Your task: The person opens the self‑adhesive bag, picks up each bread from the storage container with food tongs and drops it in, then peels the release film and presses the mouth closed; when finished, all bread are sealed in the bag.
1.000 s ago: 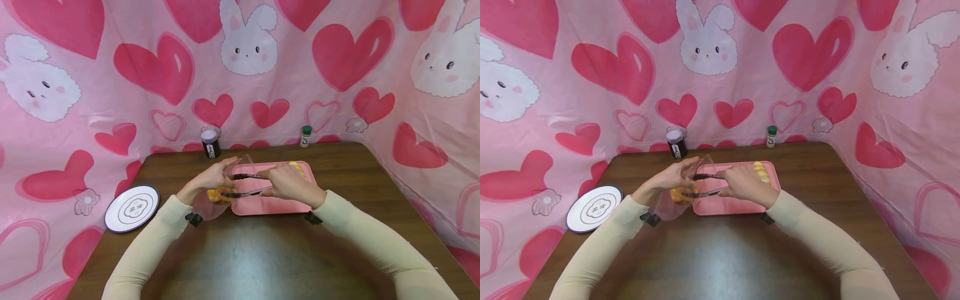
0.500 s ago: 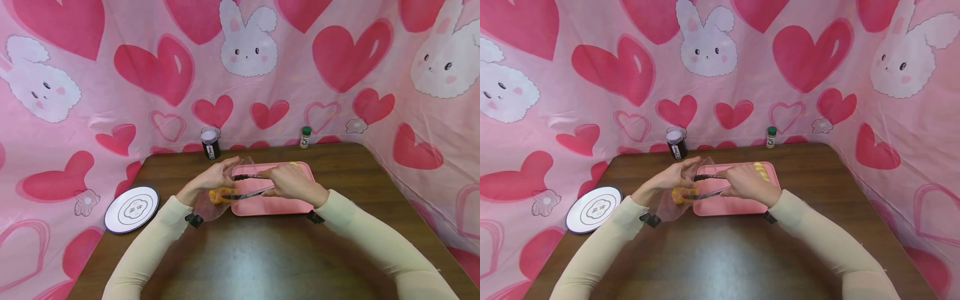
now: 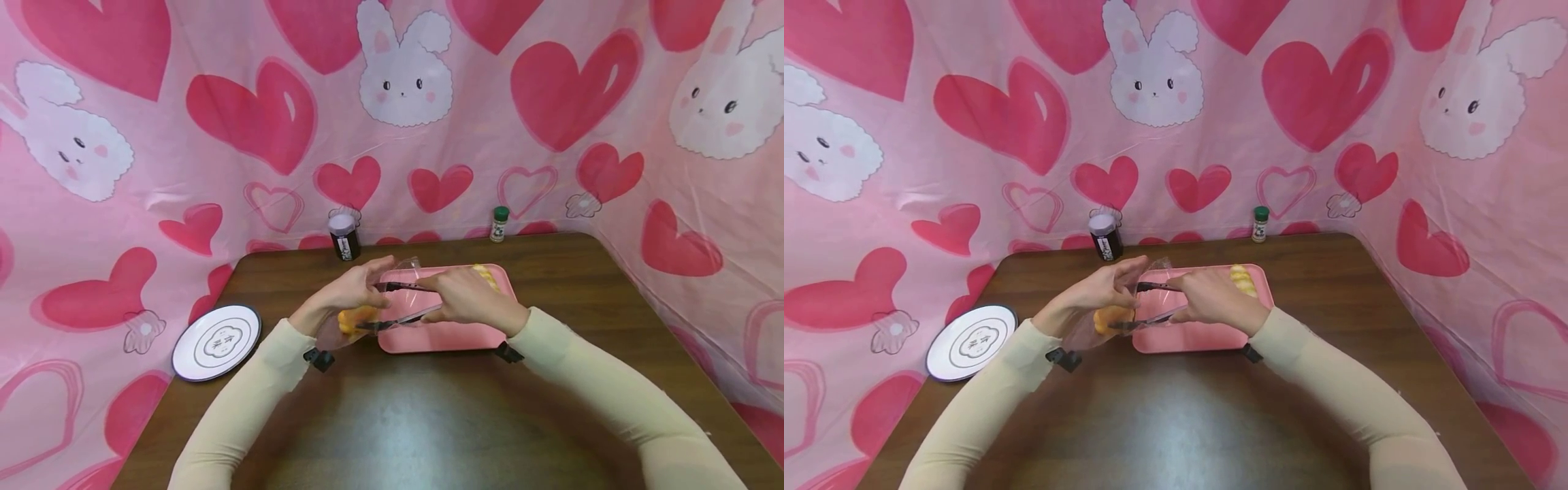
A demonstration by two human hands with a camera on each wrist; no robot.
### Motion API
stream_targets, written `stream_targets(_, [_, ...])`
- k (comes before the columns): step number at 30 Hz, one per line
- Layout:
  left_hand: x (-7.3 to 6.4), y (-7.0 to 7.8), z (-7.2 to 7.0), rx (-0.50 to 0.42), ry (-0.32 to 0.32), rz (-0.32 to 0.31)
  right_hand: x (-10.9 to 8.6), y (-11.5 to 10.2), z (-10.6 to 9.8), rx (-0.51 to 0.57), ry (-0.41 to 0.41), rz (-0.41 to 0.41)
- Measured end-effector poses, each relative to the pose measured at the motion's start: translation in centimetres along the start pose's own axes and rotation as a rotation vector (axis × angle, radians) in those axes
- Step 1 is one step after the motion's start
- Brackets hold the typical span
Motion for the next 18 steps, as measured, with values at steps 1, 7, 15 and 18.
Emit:
stream_targets(1, [0.0, 0.0, -0.1, 0.0, 0.008, 0.009, -0.1, 0.2, 0.0, 0.008, -0.005, 0.016])
stream_targets(7, [0.1, 0.1, -0.8, 0.081, 0.048, 0.032, -0.8, 0.9, -0.4, 0.031, -0.009, 0.096])
stream_targets(15, [0.1, 0.2, -0.7, 0.162, 0.047, 0.014, -1.3, 0.7, -0.4, -0.016, 0.041, 0.083])
stream_targets(18, [0.3, 0.3, -0.2, 0.121, 0.031, 0.011, -1.2, 0.4, -0.4, -0.023, 0.052, 0.069])
Point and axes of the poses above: each hand's wrist, its own x-axis towards the middle knuckle, its own z-axis out of the palm, y = z × x, the point moved 4 cm from there along x, towards the middle knuckle, and after that the axes turned 13 degrees about z, right-handed, at the moved point
